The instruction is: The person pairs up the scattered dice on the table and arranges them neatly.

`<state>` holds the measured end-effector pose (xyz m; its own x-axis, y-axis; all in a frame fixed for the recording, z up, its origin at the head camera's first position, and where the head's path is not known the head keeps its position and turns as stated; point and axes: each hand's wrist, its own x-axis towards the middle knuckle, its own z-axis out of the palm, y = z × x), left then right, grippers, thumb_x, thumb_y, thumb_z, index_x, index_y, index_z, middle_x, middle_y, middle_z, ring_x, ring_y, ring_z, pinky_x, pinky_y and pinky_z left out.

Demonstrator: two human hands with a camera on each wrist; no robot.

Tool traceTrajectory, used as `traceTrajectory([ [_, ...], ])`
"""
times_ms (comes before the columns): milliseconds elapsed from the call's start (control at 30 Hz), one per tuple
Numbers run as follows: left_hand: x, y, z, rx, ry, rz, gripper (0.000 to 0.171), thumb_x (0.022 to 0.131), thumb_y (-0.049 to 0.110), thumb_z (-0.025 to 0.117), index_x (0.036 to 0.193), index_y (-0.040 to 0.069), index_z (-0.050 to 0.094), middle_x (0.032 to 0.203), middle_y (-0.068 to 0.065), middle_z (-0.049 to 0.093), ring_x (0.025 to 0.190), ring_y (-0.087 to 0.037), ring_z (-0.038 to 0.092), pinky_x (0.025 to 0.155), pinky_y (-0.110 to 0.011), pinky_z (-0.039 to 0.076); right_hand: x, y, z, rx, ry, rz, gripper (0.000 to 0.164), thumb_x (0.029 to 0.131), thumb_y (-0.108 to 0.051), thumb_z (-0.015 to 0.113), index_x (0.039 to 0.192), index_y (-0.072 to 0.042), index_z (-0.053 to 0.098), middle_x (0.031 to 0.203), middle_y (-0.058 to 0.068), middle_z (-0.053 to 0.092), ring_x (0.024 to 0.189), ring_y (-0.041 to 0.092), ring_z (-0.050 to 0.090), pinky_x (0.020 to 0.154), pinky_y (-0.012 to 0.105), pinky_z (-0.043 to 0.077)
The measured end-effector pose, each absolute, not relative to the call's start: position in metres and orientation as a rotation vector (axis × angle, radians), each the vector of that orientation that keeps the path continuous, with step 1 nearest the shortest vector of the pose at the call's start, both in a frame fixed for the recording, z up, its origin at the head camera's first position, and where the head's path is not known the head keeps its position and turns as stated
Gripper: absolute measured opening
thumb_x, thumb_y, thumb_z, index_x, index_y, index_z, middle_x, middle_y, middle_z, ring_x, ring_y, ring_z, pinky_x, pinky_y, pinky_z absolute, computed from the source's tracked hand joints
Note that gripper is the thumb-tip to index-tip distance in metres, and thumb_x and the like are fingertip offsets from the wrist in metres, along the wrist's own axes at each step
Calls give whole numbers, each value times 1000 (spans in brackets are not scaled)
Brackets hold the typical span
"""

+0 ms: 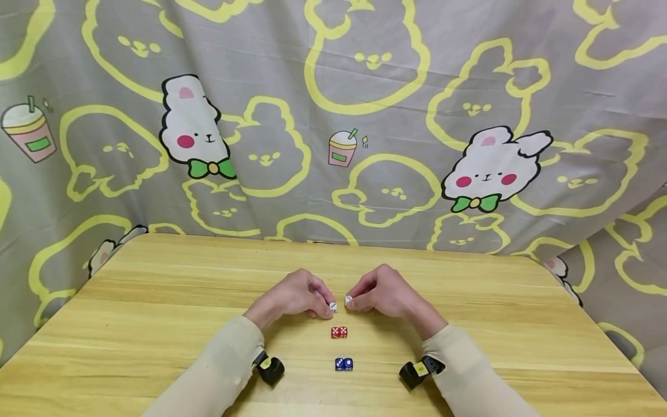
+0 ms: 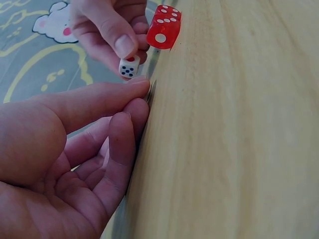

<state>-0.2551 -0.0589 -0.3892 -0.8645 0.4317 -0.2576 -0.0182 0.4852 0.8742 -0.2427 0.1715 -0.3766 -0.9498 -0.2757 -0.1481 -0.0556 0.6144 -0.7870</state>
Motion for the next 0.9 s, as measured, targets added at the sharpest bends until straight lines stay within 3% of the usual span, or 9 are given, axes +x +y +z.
traceTrajectory([
  [900, -255, -59, -388, 360, 2295, 1357, 16, 79, 8, 91, 91, 7, 80, 75, -2, 75, 66, -11, 65, 65, -24, 55, -244, 167, -387, -364, 2567, -1171, 9, 82, -19, 92, 87, -17, 85, 82, -5, 78, 83, 13, 63, 75, 28, 49],
])
